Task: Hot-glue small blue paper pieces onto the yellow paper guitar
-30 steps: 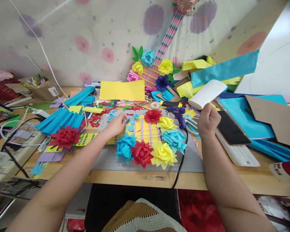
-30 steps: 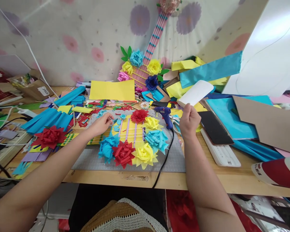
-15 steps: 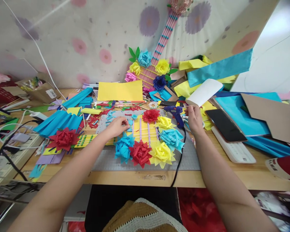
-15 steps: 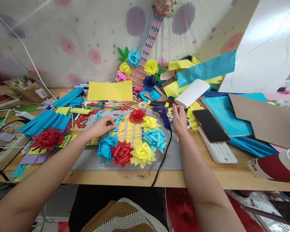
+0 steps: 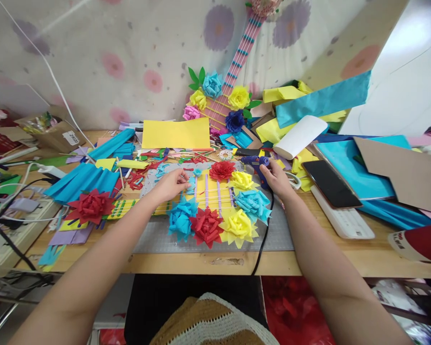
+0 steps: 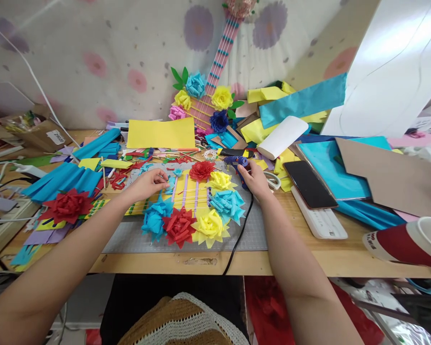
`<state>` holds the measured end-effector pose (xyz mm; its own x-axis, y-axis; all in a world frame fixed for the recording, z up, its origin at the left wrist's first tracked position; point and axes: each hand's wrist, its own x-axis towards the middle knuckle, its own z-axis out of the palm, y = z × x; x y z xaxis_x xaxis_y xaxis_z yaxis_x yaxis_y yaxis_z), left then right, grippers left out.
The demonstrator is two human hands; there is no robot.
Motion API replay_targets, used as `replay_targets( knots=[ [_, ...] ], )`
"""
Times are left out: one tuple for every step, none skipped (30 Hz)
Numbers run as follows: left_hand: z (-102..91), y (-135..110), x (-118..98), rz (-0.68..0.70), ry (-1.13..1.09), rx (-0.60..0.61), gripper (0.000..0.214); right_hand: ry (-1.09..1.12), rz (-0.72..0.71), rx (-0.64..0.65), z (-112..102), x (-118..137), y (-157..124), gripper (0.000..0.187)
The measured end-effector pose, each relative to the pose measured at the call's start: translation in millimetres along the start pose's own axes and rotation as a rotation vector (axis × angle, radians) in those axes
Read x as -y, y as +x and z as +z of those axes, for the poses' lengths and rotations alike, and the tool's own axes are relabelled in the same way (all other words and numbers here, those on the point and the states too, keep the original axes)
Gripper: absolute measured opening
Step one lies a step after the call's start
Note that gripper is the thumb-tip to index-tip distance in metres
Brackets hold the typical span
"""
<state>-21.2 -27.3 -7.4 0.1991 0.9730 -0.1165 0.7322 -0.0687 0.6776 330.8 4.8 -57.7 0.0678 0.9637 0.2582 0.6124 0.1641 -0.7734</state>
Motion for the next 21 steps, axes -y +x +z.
replay_targets(
  knots=[
    [-0.3,0.3,-0.5,-0.003,0.008,0.000,0.016,-0.022,-0.006,0.006,0.1,0.2,-0.1,0.048],
    [-0.8,0.3,-1.5,-0.005,0.022,0.000,0.016,-0.047,-0.010,0.012,0.1,0.3,-0.2,0.048],
    [-1.5,0.1,-2.8,-0.008,0.044,-0.002,0.016,-0.079,-0.012,0.018,0.3,0.3,-0.3,0.048],
    [-2.3,-0.4,-4.4,-0.007,0.074,-0.005,0.017,-0.119,-0.013,0.021,0.6,0.0,-0.4,0.048],
    [-3.2,-1.1,-6.2,-0.003,0.112,-0.012,0.019,-0.165,-0.015,0.022,1.1,-0.4,-0.4,0.048],
    [-4.1,-2.0,-8.0,0.004,0.155,-0.024,0.021,-0.215,-0.018,0.021,1.7,-0.9,-0.2,0.048],
    [-5.1,-2.9,-9.6,0.014,0.199,-0.038,0.023,-0.264,-0.021,0.020,2.4,-1.6,0.1,0.046],
    [-6.1,-3.7,-10.8,0.021,0.239,-0.054,0.026,-0.312,-0.025,0.018,3.2,-2.2,0.5,0.044],
    [-7.1,-4.4,-11.6,0.024,0.268,-0.070,0.028,-0.357,-0.028,0.016,3.9,-3.0,1.1,0.043],
    [-8.0,-4.8,-12.0,0.021,0.284,-0.080,0.030,-0.397,-0.030,0.015,4.6,-3.6,1.8,0.041],
    [-8.9,-4.9,-11.9,0.011,0.287,-0.083,0.032,-0.431,-0.029,0.015,5.1,-4.2,2.5,0.040],
    [-9.7,-4.8,-11.4,0.000,0.280,-0.081,0.033,-0.459,-0.026,0.017,5.5,-4.7,3.1,0.039],
    [-10.5,-4.5,-10.6,-0.011,0.267,-0.079,0.034,-0.482,-0.024,0.022,5.7,-5.0,3.6,0.039],
    [-11.1,-4.2,-9.6,-0.019,0.252,-0.076,0.035,-0.501,-0.024,0.030,5.9,-5.1,4.0,0.038],
    [-11.6,-3.9,-8.5,-0.023,0.234,-0.076,0.035,-0.516,-0.024,0.036,5.9,-5.1,4.1,0.038],
    [-11.9,-3.6,-7.3,-0.025,0.214,-0.078,0.035,-0.529,-0.027,0.041,5.9,-5.0,4.2,0.037],
    [-11.9,-3.3,-6.0,-0.024,0.191,-0.083,0.035,-0.538,-0.031,0.042,5.9,-4.8,4.1,0.036],
    [-11.7,-3.1,-4.5,-0.020,0.167,-0.089,0.035,-0.544,-0.034,0.040,6.0,-4.7,3.9,0.036],
    [-11.2,-2.9,-2.8,-0.011,0.143,-0.096,0.035,-0.545,-0.034,0.038,6.2,-4.5,3.7,0.035],
    [-10.5,-2.5,-1.1,0.003,0.120,-0.102,0.035,-0.542,-0.031,0.032,6.5,-4.3,3.5,0.035],
    [-9.6,-2.1,0.5,0.018,0.100,-0.108,0.034,-0.535,-0.024,0.027,7.0,-4.2,3.4,0.036]
  ],
)
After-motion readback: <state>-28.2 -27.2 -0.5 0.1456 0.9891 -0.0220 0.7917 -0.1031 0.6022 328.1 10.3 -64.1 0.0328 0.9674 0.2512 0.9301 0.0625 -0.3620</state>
